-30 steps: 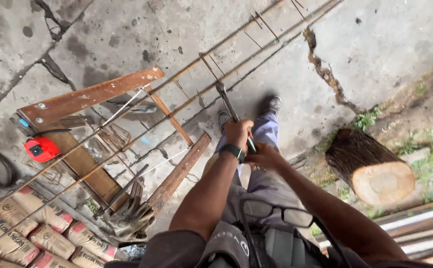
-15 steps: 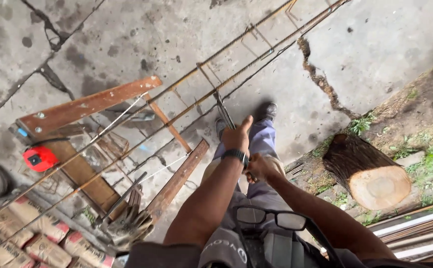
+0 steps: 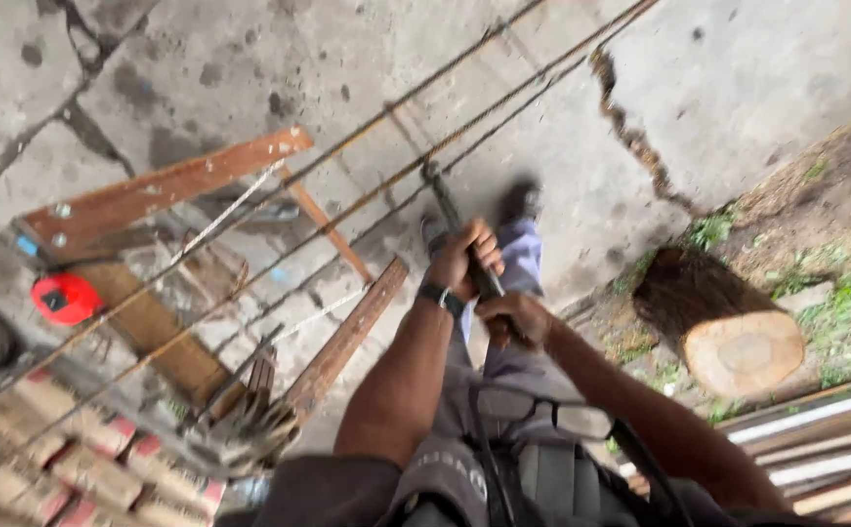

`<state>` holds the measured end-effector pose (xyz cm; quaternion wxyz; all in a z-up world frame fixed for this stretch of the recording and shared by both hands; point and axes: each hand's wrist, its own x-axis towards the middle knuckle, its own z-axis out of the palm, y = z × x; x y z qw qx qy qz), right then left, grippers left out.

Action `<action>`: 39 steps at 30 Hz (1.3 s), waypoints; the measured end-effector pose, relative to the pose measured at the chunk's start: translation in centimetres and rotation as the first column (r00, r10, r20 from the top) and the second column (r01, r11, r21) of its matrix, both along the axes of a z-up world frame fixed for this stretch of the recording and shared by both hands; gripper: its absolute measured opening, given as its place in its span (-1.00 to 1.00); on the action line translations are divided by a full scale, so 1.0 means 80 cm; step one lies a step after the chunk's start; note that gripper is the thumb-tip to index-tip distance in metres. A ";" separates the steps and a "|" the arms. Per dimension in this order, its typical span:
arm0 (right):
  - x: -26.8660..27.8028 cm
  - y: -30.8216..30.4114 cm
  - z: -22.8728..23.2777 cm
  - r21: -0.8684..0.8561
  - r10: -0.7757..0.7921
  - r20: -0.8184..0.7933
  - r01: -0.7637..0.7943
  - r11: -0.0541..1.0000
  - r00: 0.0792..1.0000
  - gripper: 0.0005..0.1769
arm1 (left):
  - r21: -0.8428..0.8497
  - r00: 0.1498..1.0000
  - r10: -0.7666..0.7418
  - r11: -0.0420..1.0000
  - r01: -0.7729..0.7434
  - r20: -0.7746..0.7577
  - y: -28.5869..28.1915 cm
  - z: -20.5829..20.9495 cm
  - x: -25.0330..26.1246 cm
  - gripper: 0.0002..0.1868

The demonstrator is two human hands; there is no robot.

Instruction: The person uses pliers to twist wire ties around the intersections of a rebar cage laid on the ground. They repeatedly wrap and twist the wire to secure the rebar grid. Another person briefly appears holding a tablet.

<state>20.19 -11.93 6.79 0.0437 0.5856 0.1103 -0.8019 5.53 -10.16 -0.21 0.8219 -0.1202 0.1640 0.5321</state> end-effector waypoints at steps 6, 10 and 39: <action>0.031 0.014 0.027 0.432 0.260 0.806 -0.828 0.358 0.532 -0.50 | -0.518 0.817 -0.190 0.842 -0.149 -0.545 0.030 0.079 0.032 -0.48; 0.031 0.029 0.065 0.477 0.326 0.728 -0.787 0.391 0.603 -0.32 | -0.540 0.743 -0.195 0.803 -0.254 -0.640 0.044 0.091 0.046 -0.46; 0.053 0.056 0.036 0.496 0.342 0.548 -0.626 0.602 0.763 -0.43 | -0.476 0.909 -0.330 0.861 0.180 -0.253 -0.026 0.139 -0.033 -0.65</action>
